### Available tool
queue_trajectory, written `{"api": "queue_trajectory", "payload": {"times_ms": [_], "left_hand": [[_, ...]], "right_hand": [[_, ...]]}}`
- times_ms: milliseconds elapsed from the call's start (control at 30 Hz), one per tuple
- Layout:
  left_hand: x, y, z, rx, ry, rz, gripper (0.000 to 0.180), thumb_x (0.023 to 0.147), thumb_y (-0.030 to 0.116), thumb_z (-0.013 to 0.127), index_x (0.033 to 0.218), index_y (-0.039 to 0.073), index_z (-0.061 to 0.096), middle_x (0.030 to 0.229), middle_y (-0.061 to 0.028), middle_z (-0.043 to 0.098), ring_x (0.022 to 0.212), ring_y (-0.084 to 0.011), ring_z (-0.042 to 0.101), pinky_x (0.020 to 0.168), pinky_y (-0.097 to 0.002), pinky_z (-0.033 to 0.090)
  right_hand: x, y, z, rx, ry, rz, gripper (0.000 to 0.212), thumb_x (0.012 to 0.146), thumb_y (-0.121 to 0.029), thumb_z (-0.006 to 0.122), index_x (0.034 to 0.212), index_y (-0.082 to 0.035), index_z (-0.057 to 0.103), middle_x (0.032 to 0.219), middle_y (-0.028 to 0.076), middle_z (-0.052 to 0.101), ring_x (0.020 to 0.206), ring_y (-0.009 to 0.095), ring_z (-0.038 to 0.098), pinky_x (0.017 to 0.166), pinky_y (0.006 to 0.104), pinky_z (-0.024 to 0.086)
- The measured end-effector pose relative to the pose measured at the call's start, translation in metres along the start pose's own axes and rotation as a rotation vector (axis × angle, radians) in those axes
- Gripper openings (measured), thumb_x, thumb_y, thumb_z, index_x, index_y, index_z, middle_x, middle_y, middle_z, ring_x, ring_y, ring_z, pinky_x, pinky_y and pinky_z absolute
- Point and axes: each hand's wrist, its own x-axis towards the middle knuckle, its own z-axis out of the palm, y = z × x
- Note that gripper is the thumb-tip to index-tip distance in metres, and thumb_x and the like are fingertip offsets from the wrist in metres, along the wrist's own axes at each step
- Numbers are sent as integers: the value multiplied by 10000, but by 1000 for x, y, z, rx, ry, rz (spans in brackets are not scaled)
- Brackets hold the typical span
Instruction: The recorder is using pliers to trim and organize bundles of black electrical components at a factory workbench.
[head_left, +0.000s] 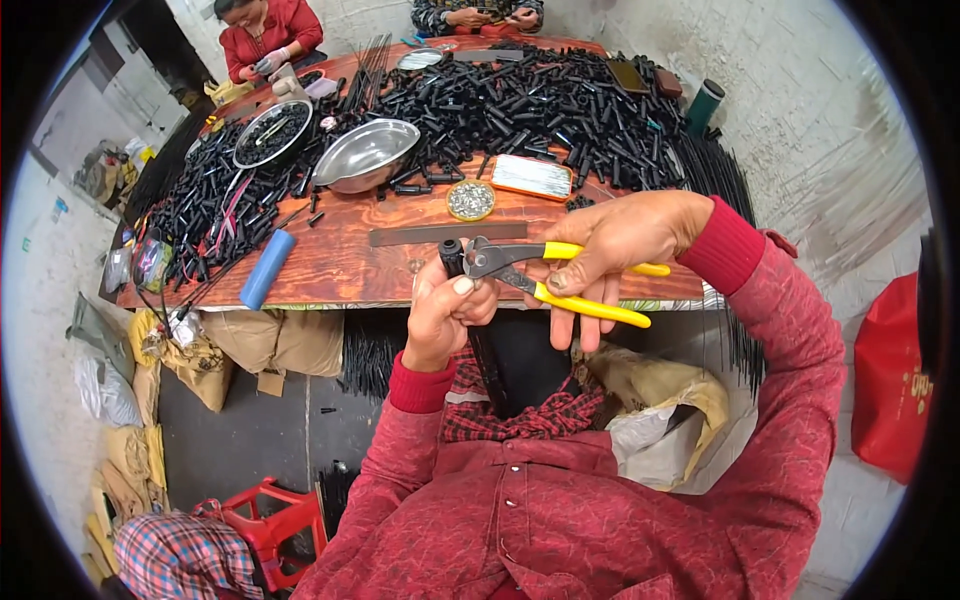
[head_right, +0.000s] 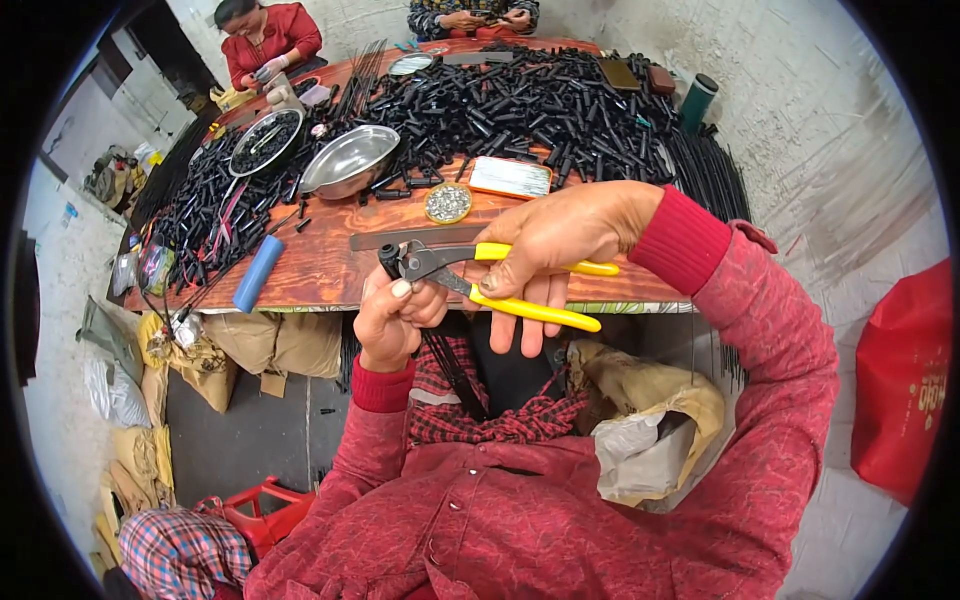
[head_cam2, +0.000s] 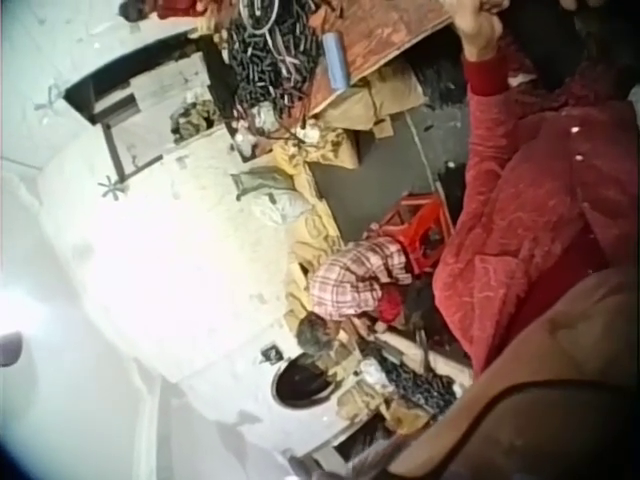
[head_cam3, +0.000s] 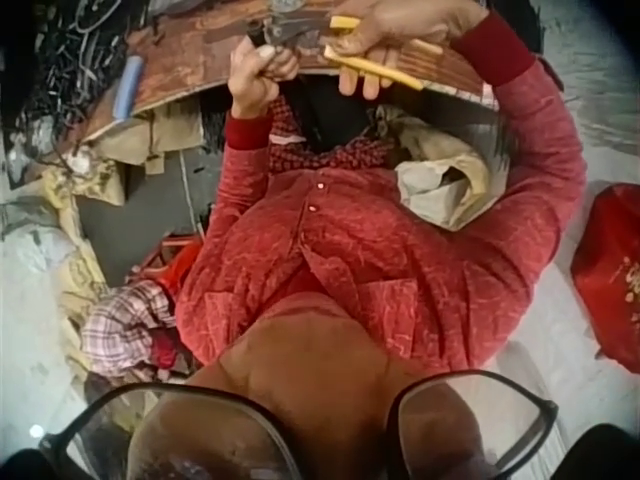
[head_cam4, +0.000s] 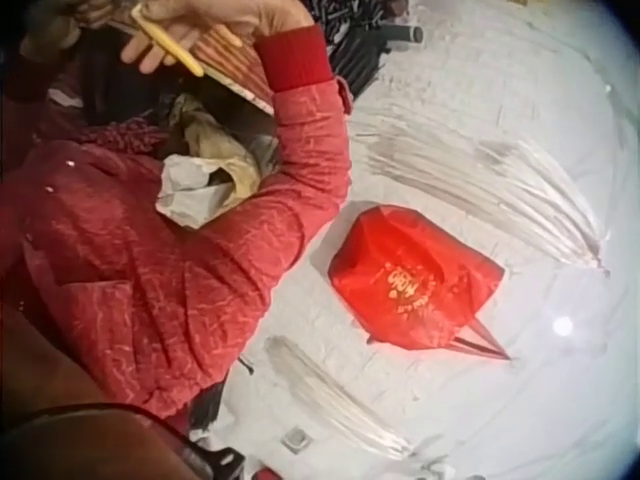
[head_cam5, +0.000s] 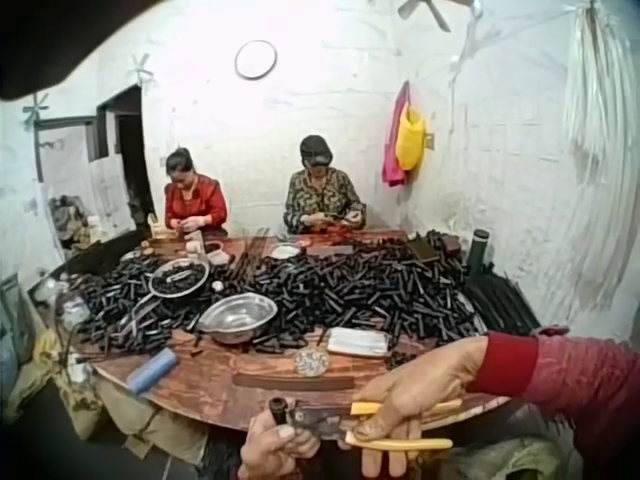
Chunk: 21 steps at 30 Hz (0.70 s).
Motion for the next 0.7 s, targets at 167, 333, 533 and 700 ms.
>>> {"api": "queue_trajectory", "payload": {"times_ms": [167,333,533,700], "left_hand": [[0,0,5,0,10,6,186,866,208,531,843,52,433,599,45,303,480,-56,249,430,-231,212],[-2,-3,4,-88,56,13,189,873,144,518,1001,14,467,613,46,316,482,-46,273,439,-204,218],[0,-7,-1,-35,14,55,181,876,156,513,976,7,487,615,48,317,482,-43,261,436,-206,212],[0,-5,1,-44,8,53,208,873,172,508,984,-3,485,612,44,319,481,-44,261,436,-208,212]], "right_hand": [[-4,2,2,50,-47,-13,417,993,-276,510,1249,45,434,1069,264,659,885,310,711,748,364,594],[1,2,1,26,-46,-24,447,989,-287,506,1245,71,431,1044,268,665,870,300,714,748,367,597],[-2,1,0,33,-41,-28,445,984,-307,514,1200,78,457,954,244,681,794,280,719,683,335,598],[3,10,2,20,-21,-60,440,983,-332,517,1174,63,471,914,232,681,762,272,717,656,328,595]]}}
